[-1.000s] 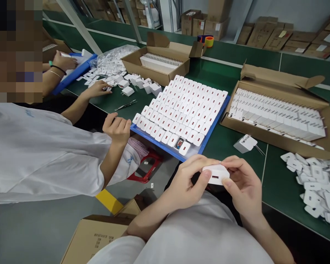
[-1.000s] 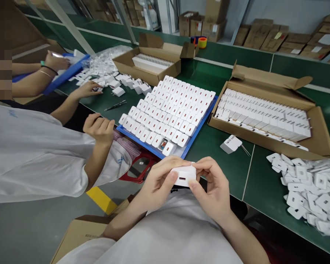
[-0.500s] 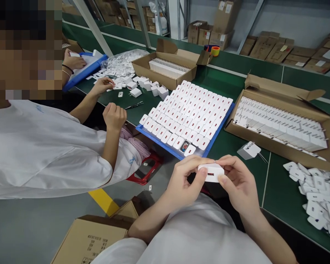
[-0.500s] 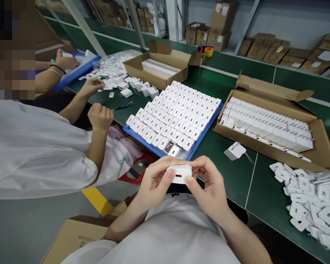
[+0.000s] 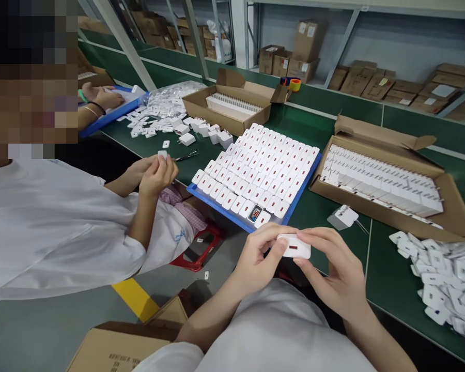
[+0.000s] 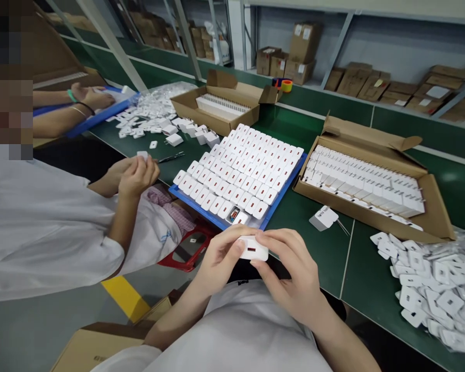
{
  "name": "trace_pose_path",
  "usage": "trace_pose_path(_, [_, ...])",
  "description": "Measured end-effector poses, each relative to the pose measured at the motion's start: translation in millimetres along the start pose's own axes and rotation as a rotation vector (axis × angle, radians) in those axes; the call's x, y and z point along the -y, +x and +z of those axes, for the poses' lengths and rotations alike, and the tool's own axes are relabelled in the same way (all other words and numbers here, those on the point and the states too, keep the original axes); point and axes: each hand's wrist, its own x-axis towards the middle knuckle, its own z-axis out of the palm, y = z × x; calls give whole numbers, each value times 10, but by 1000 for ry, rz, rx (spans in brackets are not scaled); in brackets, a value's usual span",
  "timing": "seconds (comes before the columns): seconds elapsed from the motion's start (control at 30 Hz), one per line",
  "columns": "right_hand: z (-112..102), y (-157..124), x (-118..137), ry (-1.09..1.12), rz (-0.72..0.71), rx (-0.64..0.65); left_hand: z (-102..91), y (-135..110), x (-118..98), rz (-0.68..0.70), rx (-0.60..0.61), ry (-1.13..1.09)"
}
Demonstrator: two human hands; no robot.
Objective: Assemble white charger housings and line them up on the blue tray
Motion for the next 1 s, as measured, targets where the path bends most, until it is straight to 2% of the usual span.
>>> trace_pose_path(0.17, [-102,-29,-60,-28,-28,-7,7,20,80,21,144,-21])
trace_pose_path(0.23, [-139,-73,-98,0,7,7,23,45,108,42,196,16])
trace_pose_path(0.33, [-178,-149,-143,79,90,-27,68,98,126,72,210,138])
trace_pose_path(0.4, [-214,-190,-168,186,147,-150,102,133,126,102,209,204])
trace_pose_path(0.5, [-333,-245,-242,300,237,-520,144,175,111,162,223,211])
trace_pose_path(0.57, [-444,-308,-339,279,305,-752,162,198,92,188,242,184])
trace_pose_path(0.63, [-538,-416,-473,200,419,-822,172,224,68,205,261,169])
trace_pose_path(0.7, [-577,-571,-623,103,563,-747,181,251,42,207,270,172])
trace_pose_path(0.77, [-554,-745,-766,34,640,-615,192,279,20,204,268,186])
trace_pose_path(0.87, [-452,-959,-959,-100,601,-400,211,322,-5,205,265,213])
trace_pose_path(1.0, [-325,-1080,-1222,-411,434,-175,229,355,-17,193,266,228])
